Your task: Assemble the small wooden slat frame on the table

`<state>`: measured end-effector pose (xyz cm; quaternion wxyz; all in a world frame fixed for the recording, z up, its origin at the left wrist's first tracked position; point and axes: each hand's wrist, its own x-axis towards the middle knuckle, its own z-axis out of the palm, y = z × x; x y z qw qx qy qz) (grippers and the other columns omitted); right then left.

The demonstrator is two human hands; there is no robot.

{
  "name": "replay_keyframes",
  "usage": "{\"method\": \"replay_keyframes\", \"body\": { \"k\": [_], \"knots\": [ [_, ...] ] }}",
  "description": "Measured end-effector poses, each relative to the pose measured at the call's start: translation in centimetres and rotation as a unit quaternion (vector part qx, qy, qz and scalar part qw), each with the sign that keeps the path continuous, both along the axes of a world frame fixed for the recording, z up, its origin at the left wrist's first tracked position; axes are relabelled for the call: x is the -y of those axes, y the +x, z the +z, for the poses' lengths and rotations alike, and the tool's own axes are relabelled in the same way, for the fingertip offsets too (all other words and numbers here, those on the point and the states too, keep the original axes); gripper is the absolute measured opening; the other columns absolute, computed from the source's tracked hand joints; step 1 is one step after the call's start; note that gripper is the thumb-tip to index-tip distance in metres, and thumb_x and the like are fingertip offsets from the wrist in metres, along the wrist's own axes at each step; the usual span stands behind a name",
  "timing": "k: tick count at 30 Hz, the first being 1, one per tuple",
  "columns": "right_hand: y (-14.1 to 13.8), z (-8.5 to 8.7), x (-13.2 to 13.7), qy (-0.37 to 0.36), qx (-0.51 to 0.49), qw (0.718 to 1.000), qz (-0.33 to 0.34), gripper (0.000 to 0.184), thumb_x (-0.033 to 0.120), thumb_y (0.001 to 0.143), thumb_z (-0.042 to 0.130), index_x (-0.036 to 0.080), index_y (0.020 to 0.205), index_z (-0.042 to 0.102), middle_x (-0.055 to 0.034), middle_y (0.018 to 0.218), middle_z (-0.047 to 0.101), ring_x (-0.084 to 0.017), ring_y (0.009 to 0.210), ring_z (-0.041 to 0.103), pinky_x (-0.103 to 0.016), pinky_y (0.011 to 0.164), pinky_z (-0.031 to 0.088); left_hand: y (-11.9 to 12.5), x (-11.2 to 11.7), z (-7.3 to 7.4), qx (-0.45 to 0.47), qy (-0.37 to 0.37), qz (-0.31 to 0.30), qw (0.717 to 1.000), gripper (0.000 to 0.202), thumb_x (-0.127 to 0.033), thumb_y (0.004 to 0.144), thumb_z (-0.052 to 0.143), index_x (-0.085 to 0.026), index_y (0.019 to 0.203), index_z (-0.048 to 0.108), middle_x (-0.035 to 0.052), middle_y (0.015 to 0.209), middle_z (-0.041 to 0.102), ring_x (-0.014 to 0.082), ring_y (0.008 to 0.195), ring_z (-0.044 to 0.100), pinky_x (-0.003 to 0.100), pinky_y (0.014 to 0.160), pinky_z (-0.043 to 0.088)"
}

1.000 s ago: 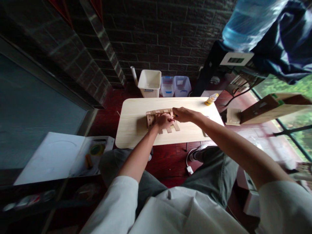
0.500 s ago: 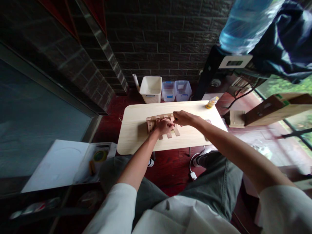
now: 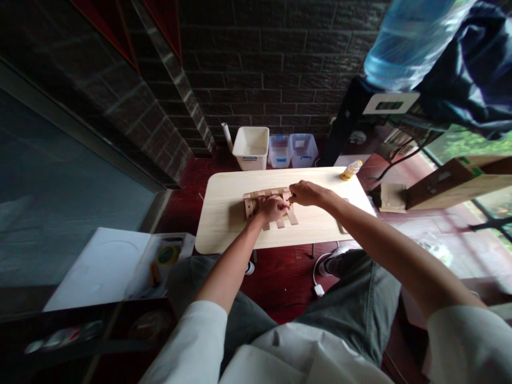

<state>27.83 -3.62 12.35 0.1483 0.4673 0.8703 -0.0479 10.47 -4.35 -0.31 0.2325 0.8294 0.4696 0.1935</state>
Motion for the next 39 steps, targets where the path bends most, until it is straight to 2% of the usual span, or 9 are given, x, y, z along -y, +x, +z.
{"method": "replay_keyframes", "body": {
  "k": [5,10,16,19,24,27,31,39],
  "knots": [
    [0.3,0.4,0.2,-0.02,-0.003,1.0,-0.011,0.038,0.034,0.096,0.057,0.008,0.122,0.064,-0.0212,0.111,0.074,-0.029,0.1,0.072,-0.03,0.075,0.052,0.1,-0.1,0.0,0.0,0.002,0.0,1.0,0.02,-0.026,0.08,0.064,-0.028,0.091,0.08,0.0024,0.101,0.077,0.0215,0.103,0.066,0.036,0.097,0.048],
    [0.1,0.5,0.4,-0.01,-0.015,0.999,0.034,0.033,0.025,0.095,0.059,0.011,0.124,0.061,-0.0197,0.113,0.073,-0.027,0.102,0.071,-0.029,0.077,0.051,0.2,-0.1,-0.2,0.004,0.006,0.008,1.0,0.02,-0.026,0.08,0.063,-0.027,0.091,0.08,0.0031,0.099,0.077,0.0221,0.102,0.066,0.038,0.096,0.049],
    [-0.4,0.3,0.3,-0.002,0.004,1.0,0.018,0.034,0.032,0.098,0.055,0.007,0.12,0.064,-0.0232,0.112,0.073,-0.029,0.102,0.071,-0.03,0.077,0.052,0.3,0.0,0.1,-0.002,-0.002,0.011,1.0,0.02,-0.026,0.079,0.064,-0.028,0.091,0.08,0.0027,0.098,0.077,0.0228,0.102,0.066,0.038,0.095,0.049],
    [-0.2,0.6,0.0,-0.02,0.003,1.0,0.007,0.035,0.033,0.097,0.057,0.008,0.12,0.064,-0.022,0.112,0.073,-0.029,0.102,0.072,-0.03,0.077,0.052,0.3,0.1,0.3,-0.004,-0.005,0.012,1.0,0.02,-0.026,0.079,0.065,-0.029,0.091,0.08,0.0022,0.098,0.077,0.0231,0.103,0.066,0.039,0.096,0.049],
    [0.5,0.6,0.1,-0.017,-0.024,0.999,0.032,0.032,0.028,0.094,0.06,0.013,0.122,0.063,-0.0176,0.113,0.074,-0.027,0.102,0.072,-0.03,0.078,0.052,0.2,0.0,0.3,0.0,-0.001,0.009,1.0,0.02,-0.024,0.079,0.065,-0.026,0.091,0.081,0.0037,0.098,0.077,0.0229,0.103,0.066,0.038,0.097,0.049],
    [0.5,0.2,0.2,-0.007,-0.019,0.999,0.035,0.029,0.026,0.096,0.058,0.01,0.12,0.064,-0.019,0.11,0.074,-0.027,0.101,0.072,-0.029,0.077,0.052,0.2,0.0,0.2,-0.007,-0.006,0.008,1.0,0.02,-0.025,0.079,0.065,-0.027,0.092,0.08,0.0029,0.099,0.077,0.0225,0.103,0.066,0.037,0.096,0.049],
    [0.4,0.2,0.0,-0.011,0.0,1.0,0.027,0.034,0.032,0.096,0.059,0.008,0.118,0.065,-0.0211,0.111,0.073,-0.028,0.101,0.072,-0.03,0.076,0.052,0.1,0.0,0.1,-0.007,-0.007,0.009,1.0,0.022,-0.025,0.08,0.064,-0.029,0.093,0.08,0.0017,0.103,0.077,0.0226,0.103,0.066,0.038,0.096,0.05],
    [0.7,0.3,0.3,-0.015,-0.015,0.999,0.037,0.034,0.03,0.096,0.058,0.012,0.125,0.062,-0.018,0.111,0.074,-0.028,0.101,0.072,-0.03,0.076,0.052,0.1,-0.1,0.0,-0.004,-0.004,0.009,1.0,0.022,-0.025,0.08,0.064,-0.029,0.094,0.081,0.0022,0.103,0.077,0.0234,0.104,0.066,0.039,0.097,0.05]
  ]
}}
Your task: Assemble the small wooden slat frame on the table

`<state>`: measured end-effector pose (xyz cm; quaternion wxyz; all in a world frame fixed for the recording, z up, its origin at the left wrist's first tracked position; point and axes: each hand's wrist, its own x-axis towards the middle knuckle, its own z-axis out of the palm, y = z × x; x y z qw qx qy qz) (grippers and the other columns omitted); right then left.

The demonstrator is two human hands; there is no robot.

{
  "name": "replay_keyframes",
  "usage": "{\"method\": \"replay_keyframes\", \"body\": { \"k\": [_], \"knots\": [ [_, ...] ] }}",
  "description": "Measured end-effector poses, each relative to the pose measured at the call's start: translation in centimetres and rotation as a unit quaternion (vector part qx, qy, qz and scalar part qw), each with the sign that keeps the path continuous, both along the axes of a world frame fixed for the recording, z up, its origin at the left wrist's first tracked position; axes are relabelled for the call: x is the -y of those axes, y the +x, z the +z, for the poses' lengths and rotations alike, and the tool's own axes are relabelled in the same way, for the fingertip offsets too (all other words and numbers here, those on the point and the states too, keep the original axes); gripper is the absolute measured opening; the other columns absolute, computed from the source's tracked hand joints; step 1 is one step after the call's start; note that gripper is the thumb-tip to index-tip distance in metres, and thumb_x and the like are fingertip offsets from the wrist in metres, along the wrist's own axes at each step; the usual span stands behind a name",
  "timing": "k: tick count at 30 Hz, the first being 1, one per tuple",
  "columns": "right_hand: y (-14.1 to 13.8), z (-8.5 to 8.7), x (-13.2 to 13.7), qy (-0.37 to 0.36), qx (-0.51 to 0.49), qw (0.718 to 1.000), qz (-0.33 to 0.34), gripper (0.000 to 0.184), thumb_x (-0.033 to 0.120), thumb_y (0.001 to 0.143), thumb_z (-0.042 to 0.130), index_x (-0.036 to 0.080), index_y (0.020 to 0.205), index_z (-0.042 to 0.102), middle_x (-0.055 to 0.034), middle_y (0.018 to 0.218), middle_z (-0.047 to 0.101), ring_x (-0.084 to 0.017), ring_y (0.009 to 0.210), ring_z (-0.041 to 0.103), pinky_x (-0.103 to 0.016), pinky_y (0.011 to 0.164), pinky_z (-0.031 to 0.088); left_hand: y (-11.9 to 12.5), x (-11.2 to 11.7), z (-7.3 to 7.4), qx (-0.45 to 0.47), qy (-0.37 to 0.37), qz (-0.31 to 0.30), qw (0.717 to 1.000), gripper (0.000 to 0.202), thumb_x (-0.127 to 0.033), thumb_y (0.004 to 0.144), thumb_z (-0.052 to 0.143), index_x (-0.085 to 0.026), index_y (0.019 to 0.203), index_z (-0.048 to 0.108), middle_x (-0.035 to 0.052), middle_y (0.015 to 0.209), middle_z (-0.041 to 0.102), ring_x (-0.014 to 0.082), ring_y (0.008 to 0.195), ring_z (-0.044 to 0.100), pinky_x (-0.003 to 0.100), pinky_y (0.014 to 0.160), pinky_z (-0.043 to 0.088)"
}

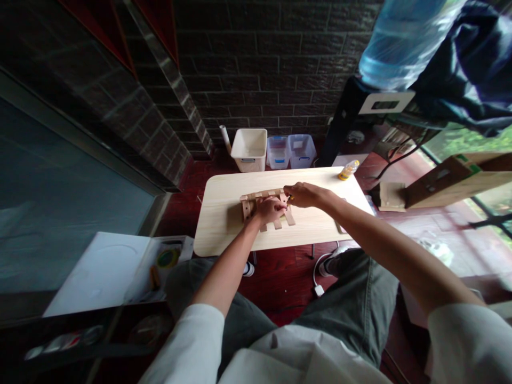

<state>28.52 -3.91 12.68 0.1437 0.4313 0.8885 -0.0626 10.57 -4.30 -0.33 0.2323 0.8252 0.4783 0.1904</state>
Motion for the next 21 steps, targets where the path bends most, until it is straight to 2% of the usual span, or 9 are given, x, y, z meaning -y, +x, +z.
{"method": "replay_keyframes", "body": {
  "k": [7,10,16,19,21],
  "knots": [
    [-0.3,-1.0,-0.2,0.018,0.016,1.0,0.0,0.034,0.033,0.098,0.056,0.008,0.12,0.063,-0.0209,0.111,0.073,-0.029,0.101,0.072,-0.03,0.078,0.053,0.0,-0.3,-0.7,0.015,0.006,-0.003,1.0,0.019,-0.026,0.079,0.066,-0.028,0.09,0.081,0.002,0.099,0.078,0.0231,0.102,0.067,0.036,0.096,0.05],
    [-0.5,-0.7,-0.1,0.011,0.02,1.0,-0.019,0.035,0.033,0.098,0.056,0.006,0.119,0.063,-0.0222,0.111,0.072,-0.03,0.104,0.071,-0.031,0.079,0.053,0.0,-0.3,-0.8,0.021,0.011,0.0,1.0,0.018,-0.026,0.079,0.066,-0.028,0.088,0.081,0.0019,0.098,0.078,0.0233,0.102,0.067,0.036,0.095,0.05],
    [-1.0,0.3,1.7,-0.008,-0.004,0.999,-0.033,0.038,0.026,0.099,0.052,0.009,0.133,0.051,-0.0222,0.113,0.071,-0.029,0.102,0.071,-0.031,0.078,0.052,0.1,-0.2,-0.5,0.026,0.024,-0.001,0.999,0.017,-0.025,0.08,0.063,-0.024,0.082,0.08,0.0039,0.096,0.077,0.0225,0.099,0.068,0.036,0.095,0.05],
    [-1.2,0.2,2.3,0.014,-0.001,0.999,-0.029,0.034,0.021,0.101,0.044,0.007,0.131,0.05,-0.0242,0.111,0.07,-0.031,0.105,0.069,-0.033,0.079,0.052,0.2,-0.2,-0.5,0.024,0.025,0.0,0.999,0.017,-0.025,0.08,0.063,-0.024,0.081,0.08,0.0035,0.093,0.077,0.0219,0.099,0.067,0.035,0.095,0.05],
    [-1.2,-0.1,2.4,0.025,0.0,0.999,-0.037,0.034,0.023,0.102,0.043,0.005,0.13,0.049,-0.0258,0.11,0.069,-0.032,0.107,0.068,-0.034,0.08,0.051,0.2,-0.2,-0.5,0.019,0.026,0.004,0.999,0.017,-0.025,0.08,0.063,-0.024,0.081,0.08,0.0033,0.091,0.077,0.0222,0.099,0.067,0.035,0.094,0.05]
  ]
}}
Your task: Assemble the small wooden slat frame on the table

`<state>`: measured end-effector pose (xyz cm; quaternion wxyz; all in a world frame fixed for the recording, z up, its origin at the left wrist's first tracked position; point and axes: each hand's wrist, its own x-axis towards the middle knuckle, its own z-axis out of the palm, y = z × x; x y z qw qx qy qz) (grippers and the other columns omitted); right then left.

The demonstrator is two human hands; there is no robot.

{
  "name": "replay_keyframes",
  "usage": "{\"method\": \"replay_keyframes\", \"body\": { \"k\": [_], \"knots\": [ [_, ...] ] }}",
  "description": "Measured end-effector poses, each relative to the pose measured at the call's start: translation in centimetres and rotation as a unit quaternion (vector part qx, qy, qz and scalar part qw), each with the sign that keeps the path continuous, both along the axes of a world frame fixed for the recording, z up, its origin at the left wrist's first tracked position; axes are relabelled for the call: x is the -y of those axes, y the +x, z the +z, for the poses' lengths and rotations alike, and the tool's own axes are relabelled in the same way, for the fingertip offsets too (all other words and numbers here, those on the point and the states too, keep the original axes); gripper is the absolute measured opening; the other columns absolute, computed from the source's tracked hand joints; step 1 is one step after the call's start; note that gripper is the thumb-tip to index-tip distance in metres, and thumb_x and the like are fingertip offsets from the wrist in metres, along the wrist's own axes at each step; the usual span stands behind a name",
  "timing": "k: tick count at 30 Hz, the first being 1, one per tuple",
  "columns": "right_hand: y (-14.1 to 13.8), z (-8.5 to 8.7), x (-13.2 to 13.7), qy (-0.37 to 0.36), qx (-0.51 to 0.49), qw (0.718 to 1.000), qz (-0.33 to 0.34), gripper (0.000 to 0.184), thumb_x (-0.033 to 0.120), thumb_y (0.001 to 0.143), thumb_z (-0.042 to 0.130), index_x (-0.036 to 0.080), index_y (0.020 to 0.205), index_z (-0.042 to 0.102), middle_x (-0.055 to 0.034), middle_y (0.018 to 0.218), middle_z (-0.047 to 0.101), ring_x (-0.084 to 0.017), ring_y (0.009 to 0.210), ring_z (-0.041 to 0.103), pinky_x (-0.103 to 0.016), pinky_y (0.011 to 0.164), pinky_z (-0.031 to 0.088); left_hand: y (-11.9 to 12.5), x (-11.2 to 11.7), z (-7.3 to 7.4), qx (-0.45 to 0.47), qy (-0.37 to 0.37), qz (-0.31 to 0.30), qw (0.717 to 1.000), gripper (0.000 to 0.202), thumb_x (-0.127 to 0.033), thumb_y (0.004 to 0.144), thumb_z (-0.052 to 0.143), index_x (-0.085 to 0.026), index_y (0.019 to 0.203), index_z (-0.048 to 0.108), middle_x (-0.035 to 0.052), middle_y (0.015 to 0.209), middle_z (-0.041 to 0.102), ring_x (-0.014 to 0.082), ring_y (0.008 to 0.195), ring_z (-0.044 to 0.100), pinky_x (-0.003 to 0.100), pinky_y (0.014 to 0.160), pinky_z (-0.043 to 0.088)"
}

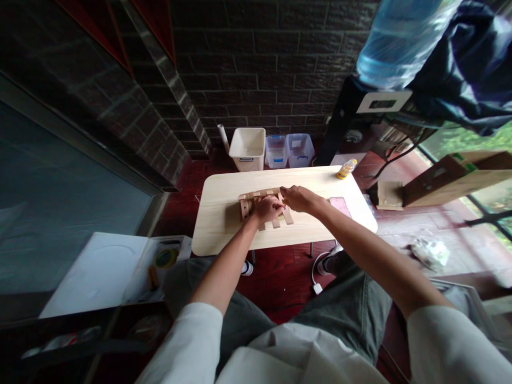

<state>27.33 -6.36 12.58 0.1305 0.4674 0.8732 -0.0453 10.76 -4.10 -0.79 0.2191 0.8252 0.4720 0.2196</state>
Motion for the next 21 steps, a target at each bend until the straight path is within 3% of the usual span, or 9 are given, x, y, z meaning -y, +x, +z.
{"method": "replay_keyframes", "body": {
  "k": [6,13,21],
  "knots": [
    [0.01,-0.51,0.02,-0.001,-0.015,0.998,-0.064,0.037,0.034,0.103,0.042,0.008,0.129,0.047,-0.0259,0.113,0.068,-0.032,0.104,0.069,-0.036,0.081,0.051,0.04,0.11,0.31,-0.005,0.001,0.001,1.0,0.019,-0.026,0.08,0.06,-0.022,0.074,0.078,0.0035,0.086,0.076,0.0219,0.096,0.068,0.034,0.09,0.051],
    [-0.17,-0.49,0.82,-0.01,-0.042,0.996,-0.084,0.036,0.027,0.103,0.038,0.013,0.136,0.039,-0.0223,0.118,0.068,-0.032,0.109,0.067,-0.038,0.085,0.051,0.12,-0.04,0.54,-0.009,-0.004,-0.01,1.0,0.019,-0.025,0.078,0.059,-0.02,0.071,0.076,0.0043,0.081,0.076,0.0215,0.091,0.069,0.033,0.086,0.052],
    [-0.08,-0.7,0.72,-0.008,-0.047,0.99,-0.131,0.039,0.035,0.103,0.041,0.011,0.133,0.041,-0.0238,0.117,0.068,-0.033,0.109,0.067,-0.039,0.086,0.051,0.11,-0.11,0.06,0.008,-0.011,-0.01,1.0,0.022,-0.026,0.079,0.057,-0.021,0.075,0.078,0.0027,0.083,0.077,0.0205,0.091,0.069,0.032,0.089,0.053]
  ]
}}
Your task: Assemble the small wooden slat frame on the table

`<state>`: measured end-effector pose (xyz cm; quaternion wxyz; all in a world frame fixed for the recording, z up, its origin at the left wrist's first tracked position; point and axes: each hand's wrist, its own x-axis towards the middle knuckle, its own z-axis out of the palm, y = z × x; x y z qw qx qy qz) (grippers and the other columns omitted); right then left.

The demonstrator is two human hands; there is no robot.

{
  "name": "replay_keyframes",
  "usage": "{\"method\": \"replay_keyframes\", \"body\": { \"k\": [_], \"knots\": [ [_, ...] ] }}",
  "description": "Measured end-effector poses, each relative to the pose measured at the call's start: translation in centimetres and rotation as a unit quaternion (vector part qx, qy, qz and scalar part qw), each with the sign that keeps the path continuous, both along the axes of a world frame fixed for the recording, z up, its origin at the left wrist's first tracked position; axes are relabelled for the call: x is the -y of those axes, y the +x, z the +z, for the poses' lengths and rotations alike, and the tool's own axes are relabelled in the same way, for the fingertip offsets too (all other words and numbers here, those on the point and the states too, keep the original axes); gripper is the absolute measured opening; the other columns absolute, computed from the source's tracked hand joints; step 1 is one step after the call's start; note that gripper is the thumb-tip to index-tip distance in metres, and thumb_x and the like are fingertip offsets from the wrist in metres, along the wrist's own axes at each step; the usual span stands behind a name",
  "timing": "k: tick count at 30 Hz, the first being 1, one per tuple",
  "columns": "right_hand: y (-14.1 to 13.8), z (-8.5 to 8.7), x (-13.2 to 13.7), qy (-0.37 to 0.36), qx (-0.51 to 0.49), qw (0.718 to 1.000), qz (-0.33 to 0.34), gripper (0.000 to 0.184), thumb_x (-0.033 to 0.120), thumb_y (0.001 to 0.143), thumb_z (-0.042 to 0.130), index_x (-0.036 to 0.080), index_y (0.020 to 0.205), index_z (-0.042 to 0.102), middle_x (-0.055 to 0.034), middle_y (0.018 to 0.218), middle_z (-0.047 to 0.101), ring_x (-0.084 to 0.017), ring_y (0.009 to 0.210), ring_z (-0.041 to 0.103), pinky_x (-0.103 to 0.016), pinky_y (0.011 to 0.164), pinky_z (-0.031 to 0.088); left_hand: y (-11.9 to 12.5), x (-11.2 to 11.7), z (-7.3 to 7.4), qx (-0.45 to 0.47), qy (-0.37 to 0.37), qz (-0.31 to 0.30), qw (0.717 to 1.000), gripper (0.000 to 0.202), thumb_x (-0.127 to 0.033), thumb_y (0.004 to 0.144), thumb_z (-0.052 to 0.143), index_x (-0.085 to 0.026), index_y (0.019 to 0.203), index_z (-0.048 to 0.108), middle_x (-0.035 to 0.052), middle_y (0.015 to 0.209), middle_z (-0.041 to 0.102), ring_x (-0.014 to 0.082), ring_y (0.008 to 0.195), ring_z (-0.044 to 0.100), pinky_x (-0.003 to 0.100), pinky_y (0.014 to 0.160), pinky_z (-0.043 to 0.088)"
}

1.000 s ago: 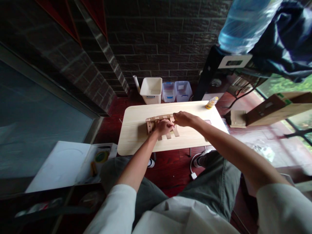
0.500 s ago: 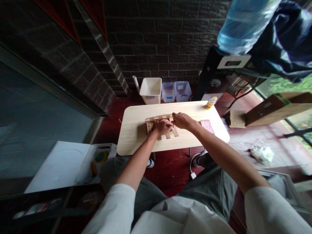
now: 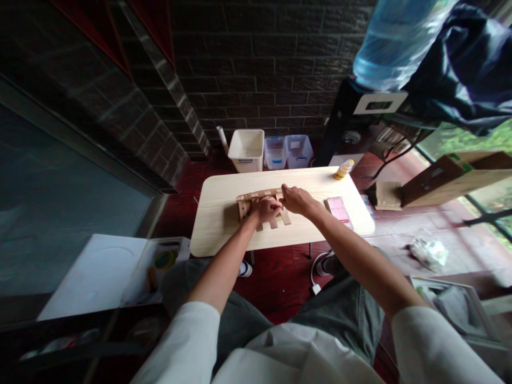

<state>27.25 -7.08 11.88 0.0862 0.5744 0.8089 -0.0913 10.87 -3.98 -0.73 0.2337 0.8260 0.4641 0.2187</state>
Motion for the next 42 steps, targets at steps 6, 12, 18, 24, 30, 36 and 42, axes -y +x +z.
{"method": "replay_keyframes", "body": {
  "k": [6,12,18,24,30,36,42],
  "knots": [
    [0.3,0.6,0.0,-0.003,0.013,0.999,0.049,0.033,0.026,0.101,0.044,0.013,0.131,0.046,-0.0227,0.12,0.067,-0.031,0.111,0.067,-0.038,0.088,0.051,-0.3,-0.4,-0.9,0.005,0.029,-0.021,0.999,0.02,-0.027,0.08,0.059,-0.023,0.079,0.078,0.0022,0.087,0.077,0.0189,0.092,0.068,0.032,0.093,0.052],
    [0.2,0.7,-0.1,0.008,0.033,0.999,0.02,0.036,0.037,0.102,0.045,0.011,0.126,0.052,-0.0252,0.117,0.067,-0.033,0.107,0.068,-0.037,0.084,0.052,-0.2,-0.5,-1.6,-0.002,0.045,-0.008,0.999,0.022,-0.03,0.083,0.059,-0.025,0.087,0.08,0.0023,0.094,0.077,0.0201,0.097,0.067,0.033,0.095,0.05],
    [0.1,0.6,-0.3,-0.001,0.02,0.999,0.05,0.038,0.029,0.102,0.044,0.011,0.136,0.045,-0.0225,0.117,0.069,-0.031,0.107,0.068,-0.037,0.084,0.052,-0.3,-0.5,-1.2,-0.014,0.038,-0.021,0.999,0.022,-0.029,0.084,0.058,-0.023,0.086,0.08,0.0037,0.092,0.077,0.0206,0.096,0.067,0.034,0.093,0.05],
    [0.1,0.5,-1.6,-0.009,0.036,0.996,0.085,0.032,0.026,0.1,0.049,0.008,0.124,0.058,-0.0251,0.116,0.069,-0.032,0.109,0.068,-0.037,0.085,0.052,-0.3,-0.5,-1.2,-0.019,0.049,-0.016,0.998,0.023,-0.029,0.086,0.057,-0.025,0.09,0.08,0.0031,0.095,0.077,0.0198,0.096,0.067,0.034,0.093,0.05],
    [-0.1,0.9,-1.9,-0.027,0.037,0.996,0.071,0.036,0.025,0.098,0.05,0.006,0.126,0.059,-0.0263,0.117,0.069,-0.032,0.107,0.069,-0.036,0.084,0.053,-0.3,-0.4,-1.2,-0.02,0.026,-0.002,0.999,0.019,-0.028,0.083,0.061,-0.026,0.086,0.08,0.0025,0.097,0.077,0.0209,0.099,0.067,0.036,0.096,0.048],
    [0.2,1.0,-2.2,-0.02,0.036,0.991,0.124,0.036,0.024,0.096,0.054,0.01,0.129,0.058,-0.0215,0.116,0.071,-0.03,0.107,0.07,-0.032,0.081,0.053,-0.3,-0.2,-1.5,-0.009,0.035,-0.002,0.999,0.02,-0.031,0.086,0.061,-0.023,0.087,0.079,0.0051,0.096,0.075,0.0218,0.1,0.066,0.037,0.095,0.047],
    [0.3,0.2,-3.1,-0.019,0.042,0.994,0.103,0.039,0.036,0.097,0.056,0.006,0.12,0.065,-0.0236,0.114,0.071,-0.029,0.108,0.069,-0.032,0.084,0.052,-0.2,-0.2,-1.4,-0.022,0.039,0.004,0.999,0.018,-0.031,0.086,0.061,-0.025,0.085,0.078,0.0034,0.096,0.075,0.022,0.099,0.066,0.038,0.095,0.046]
  ]
}}
